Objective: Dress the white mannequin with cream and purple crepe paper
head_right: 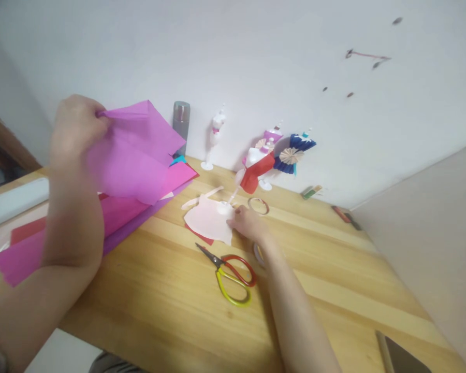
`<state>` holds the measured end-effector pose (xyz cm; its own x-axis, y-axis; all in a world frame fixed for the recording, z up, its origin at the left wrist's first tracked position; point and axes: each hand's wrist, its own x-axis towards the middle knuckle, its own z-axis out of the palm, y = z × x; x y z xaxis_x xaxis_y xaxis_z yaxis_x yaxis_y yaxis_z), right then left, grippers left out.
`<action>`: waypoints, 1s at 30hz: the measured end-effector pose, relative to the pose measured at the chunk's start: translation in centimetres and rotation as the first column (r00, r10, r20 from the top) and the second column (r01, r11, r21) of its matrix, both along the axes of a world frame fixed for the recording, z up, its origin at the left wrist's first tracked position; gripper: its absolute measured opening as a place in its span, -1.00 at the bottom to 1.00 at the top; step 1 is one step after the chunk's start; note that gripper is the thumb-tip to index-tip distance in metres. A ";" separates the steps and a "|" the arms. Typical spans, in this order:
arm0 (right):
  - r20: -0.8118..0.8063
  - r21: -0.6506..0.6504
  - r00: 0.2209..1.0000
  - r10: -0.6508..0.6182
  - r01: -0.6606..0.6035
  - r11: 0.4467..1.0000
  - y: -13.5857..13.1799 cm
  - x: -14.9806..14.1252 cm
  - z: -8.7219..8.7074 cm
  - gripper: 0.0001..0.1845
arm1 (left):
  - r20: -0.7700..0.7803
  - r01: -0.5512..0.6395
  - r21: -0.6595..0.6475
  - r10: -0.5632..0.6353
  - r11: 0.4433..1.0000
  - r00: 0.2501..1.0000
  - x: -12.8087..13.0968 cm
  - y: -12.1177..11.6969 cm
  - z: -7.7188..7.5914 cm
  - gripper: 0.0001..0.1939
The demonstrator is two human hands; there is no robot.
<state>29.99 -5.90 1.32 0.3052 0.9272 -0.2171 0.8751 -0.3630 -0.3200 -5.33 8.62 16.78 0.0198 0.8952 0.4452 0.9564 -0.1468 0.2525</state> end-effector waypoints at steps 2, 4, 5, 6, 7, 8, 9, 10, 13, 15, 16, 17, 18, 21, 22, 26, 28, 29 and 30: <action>-0.008 0.018 1.000 0.010 -0.010 1.000 0.1 -0.2 -0.3 -0.75 | -0.003 0.020 -0.004 -0.020 1.000 1.000 0.0 0.1 0.0 -0.51; -0.035 0.015 0.999 0.026 -0.026 1.000 0.2 -0.2 -0.6 -0.95 | 0.010 0.047 -0.001 -0.047 0.999 0.999 0.1 0.1 0.0 -0.53; -0.053 0.012 0.998 0.032 -0.032 0.999 0.2 -0.2 -0.6 -0.93 | 0.019 0.058 0.004 -0.058 0.998 0.998 0.2 0.1 0.1 -0.55; -0.074 0.010 0.997 0.036 -0.035 0.999 0.2 -0.2 -0.6 -0.85 | 0.027 0.070 0.006 -0.071 0.997 0.997 0.2 0.0 0.1 -0.56; -0.096 0.012 0.995 0.038 -0.037 0.999 0.1 -0.2 -0.6 -0.81 | 0.034 0.081 0.013 -0.082 0.997 0.996 0.3 -0.2 0.2 -0.57; -0.122 0.017 0.992 0.040 -0.039 0.999 0.1 -0.3 -0.5 -0.78 | 0.039 0.088 0.026 -0.089 0.996 0.995 0.4 -0.4 0.4 -0.58; -0.154 0.022 0.987 0.044 -0.041 0.999 0.0 -0.3 -0.5 -0.78 | 0.038 0.097 0.038 -0.099 0.995 0.994 0.5 -0.8 0.5 -0.58; -0.192 0.029 0.980 0.048 -0.044 0.999 0.0 -0.4 -0.4 -0.79 | 0.036 0.114 0.049 -0.116 0.992 0.993 0.6 -1.1 0.7 -0.57; -0.319 0.074 0.945 0.066 -0.045 0.996 -0.1 -1.2 -0.4 -0.84 | 0.031 0.179 0.072 -0.181 0.981 0.983 1.1 -2.5 1.2 -0.53; -0.391 0.127 0.917 0.076 -0.028 0.991 -0.1 -2.1 -0.6 -0.83 | 0.035 0.206 0.091 -0.210 0.974 0.977 1.4 -3.4 1.6 -0.52; -0.421 0.154 0.903 0.081 -0.017 0.988 -0.1 -2.6 -0.7 -0.81 | 0.044 0.204 0.103 -0.210 0.973 0.977 1.6 -3.8 1.8 -0.52; -0.448 0.177 0.890 0.086 -0.006 0.984 -0.1 -3.0 -0.7 -0.79 | 0.055 0.203 0.111 -0.210 0.973 0.976 1.7 -4.2 1.9 -0.53; -0.471 0.196 0.877 0.091 0.003 0.981 -0.1 -3.4 -0.8 -0.77 | 0.065 0.200 0.116 -0.208 0.973 0.976 1.8 -4.5 2.1 -0.54; -0.511 0.228 0.852 0.114 0.007 0.974 -0.2 -3.8 -0.9 -0.70 | 0.098 0.205 0.126 -0.217 0.971 0.971 1.8 -5.2 2.3 -0.57; -0.501 0.233 0.859 0.107 0.015 0.972 -0.2 -3.5 -1.0 -0.68 | 0.110 0.213 0.126 -0.227 0.969 0.968 1.7 -5.4 2.3 -0.58; -0.393 0.275 0.919 -0.017 0.135 0.952 0.3 -1.3 -1.7 -0.71 | 0.181 0.221 0.130 -0.242 0.967 0.953 1.1 -5.5 2.2 -0.57; -0.383 0.317 0.921 -0.066 0.198 0.928 0.8 -0.2 -2.4 -0.76 | 0.201 0.209 0.137 -0.234 0.968 0.951 0.9 -5.7 2.2 -0.55; -0.392 0.337 0.917 -0.072 0.216 0.916 1.0 0.2 -2.8 -0.76 | 0.211 0.195 0.146 -0.223 0.970 0.952 0.8 -5.9 2.2 -0.55; -0.400 0.358 0.914 -0.072 0.228 0.905 1.3 0.4 -3.1 -0.73 | 0.217 0.184 0.158 -0.216 0.970 0.952 0.8 -6.2 2.4 -0.54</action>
<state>30.40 -4.62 -1.77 0.4176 0.9082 0.0267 0.6089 -0.2579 -0.7502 -4.58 2.45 19.14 0.0747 0.8153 0.5743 0.8216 -0.3766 0.4279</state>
